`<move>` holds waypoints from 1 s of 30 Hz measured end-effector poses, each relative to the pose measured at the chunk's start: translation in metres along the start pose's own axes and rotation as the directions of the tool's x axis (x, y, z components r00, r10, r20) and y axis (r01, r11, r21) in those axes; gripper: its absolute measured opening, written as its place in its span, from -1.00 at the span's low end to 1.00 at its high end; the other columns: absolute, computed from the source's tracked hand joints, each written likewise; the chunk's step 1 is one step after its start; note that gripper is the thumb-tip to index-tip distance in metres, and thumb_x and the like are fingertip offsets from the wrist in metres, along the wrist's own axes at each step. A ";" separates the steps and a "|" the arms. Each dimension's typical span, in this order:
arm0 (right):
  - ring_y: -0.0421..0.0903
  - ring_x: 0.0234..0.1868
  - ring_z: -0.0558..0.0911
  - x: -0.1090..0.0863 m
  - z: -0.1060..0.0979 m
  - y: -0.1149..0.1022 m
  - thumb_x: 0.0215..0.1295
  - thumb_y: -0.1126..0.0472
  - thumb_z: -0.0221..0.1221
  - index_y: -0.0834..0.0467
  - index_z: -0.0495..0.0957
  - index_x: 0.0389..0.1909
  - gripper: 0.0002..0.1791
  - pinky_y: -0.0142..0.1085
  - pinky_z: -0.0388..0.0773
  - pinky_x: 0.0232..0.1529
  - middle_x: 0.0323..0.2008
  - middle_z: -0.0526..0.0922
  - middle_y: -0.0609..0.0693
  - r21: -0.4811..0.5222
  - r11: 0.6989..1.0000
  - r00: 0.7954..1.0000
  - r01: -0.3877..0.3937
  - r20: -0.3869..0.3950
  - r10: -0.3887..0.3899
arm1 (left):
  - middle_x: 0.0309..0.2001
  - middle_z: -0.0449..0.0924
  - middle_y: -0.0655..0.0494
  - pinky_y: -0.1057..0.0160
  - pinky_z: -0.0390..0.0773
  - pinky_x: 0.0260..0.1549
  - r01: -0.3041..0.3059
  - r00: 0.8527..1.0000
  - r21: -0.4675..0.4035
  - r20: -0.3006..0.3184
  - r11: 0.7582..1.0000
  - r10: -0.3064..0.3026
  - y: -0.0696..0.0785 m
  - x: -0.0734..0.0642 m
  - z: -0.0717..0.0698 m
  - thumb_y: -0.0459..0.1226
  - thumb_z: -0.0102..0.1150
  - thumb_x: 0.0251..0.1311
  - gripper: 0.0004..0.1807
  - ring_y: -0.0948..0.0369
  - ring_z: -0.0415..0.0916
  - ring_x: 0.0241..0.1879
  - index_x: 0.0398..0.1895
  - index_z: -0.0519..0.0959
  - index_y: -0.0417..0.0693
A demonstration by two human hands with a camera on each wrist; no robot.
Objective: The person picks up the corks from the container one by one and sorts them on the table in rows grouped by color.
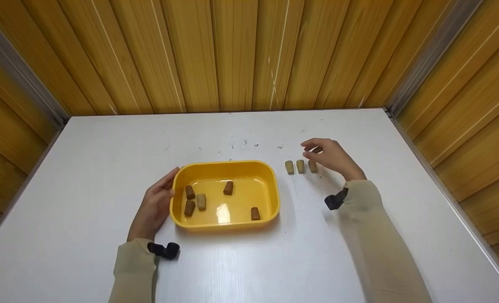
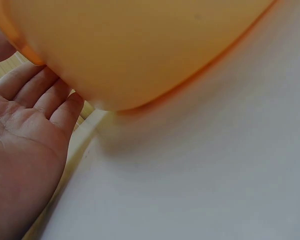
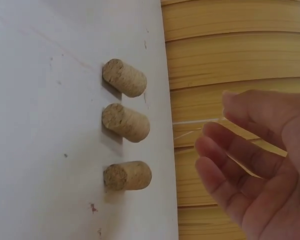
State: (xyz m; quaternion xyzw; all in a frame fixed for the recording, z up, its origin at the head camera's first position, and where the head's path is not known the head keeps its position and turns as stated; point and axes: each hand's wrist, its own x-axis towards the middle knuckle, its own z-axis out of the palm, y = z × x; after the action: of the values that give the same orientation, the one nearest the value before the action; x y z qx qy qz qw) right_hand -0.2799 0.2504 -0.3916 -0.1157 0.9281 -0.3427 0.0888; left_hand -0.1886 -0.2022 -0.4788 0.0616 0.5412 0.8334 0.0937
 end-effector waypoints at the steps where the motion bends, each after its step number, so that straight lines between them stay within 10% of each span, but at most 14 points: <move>1: 0.09 0.07 0.57 0.000 0.001 -0.004 0.34 0.17 0.12 0.17 0.51 0.17 -0.60 -0.06 0.55 0.09 0.07 0.59 0.17 0.001 1.000 1.000 0.003 0.005 -0.003 | 0.52 0.01 -0.04 0.35 0.28 0.34 0.001 1.000 0.005 0.001 1.000 -0.001 0.000 0.000 0.000 -0.50 -0.23 0.30 -0.35 0.24 0.12 0.45 0.49 0.05 -0.18; 18: 0.00 -0.02 0.61 0.005 0.027 -0.069 0.25 0.15 0.24 0.12 0.56 0.12 -0.59 -0.16 0.64 -0.02 -0.01 0.65 0.09 -0.017 0.986 0.972 0.165 0.171 -0.160 | 0.50 0.04 -0.08 0.40 0.31 0.30 -0.007 1.000 0.028 -0.026 1.000 0.008 0.001 0.000 0.001 -0.54 -0.26 0.24 -0.33 0.34 0.23 0.37 0.48 0.08 -0.20; 30: 0.04 0.00 0.62 0.019 0.056 -0.103 0.20 0.20 0.28 0.25 0.56 0.10 -0.56 -0.15 0.61 0.08 0.03 0.65 0.17 -0.046 0.938 0.889 0.343 0.339 -0.308 | 0.52 0.02 0.00 0.40 0.23 0.35 -0.004 1.000 0.031 -0.005 1.000 0.004 0.000 -0.001 0.000 -0.51 -0.26 0.27 -0.34 0.23 0.03 0.48 0.48 0.08 -0.17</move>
State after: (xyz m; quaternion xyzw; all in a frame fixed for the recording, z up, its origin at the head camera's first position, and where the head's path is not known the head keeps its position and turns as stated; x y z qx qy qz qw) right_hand -0.2685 0.1347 -0.3671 -0.3292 0.8846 -0.2795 0.1762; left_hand -0.1881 -0.2020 -0.4787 0.0620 0.5541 0.8253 0.0896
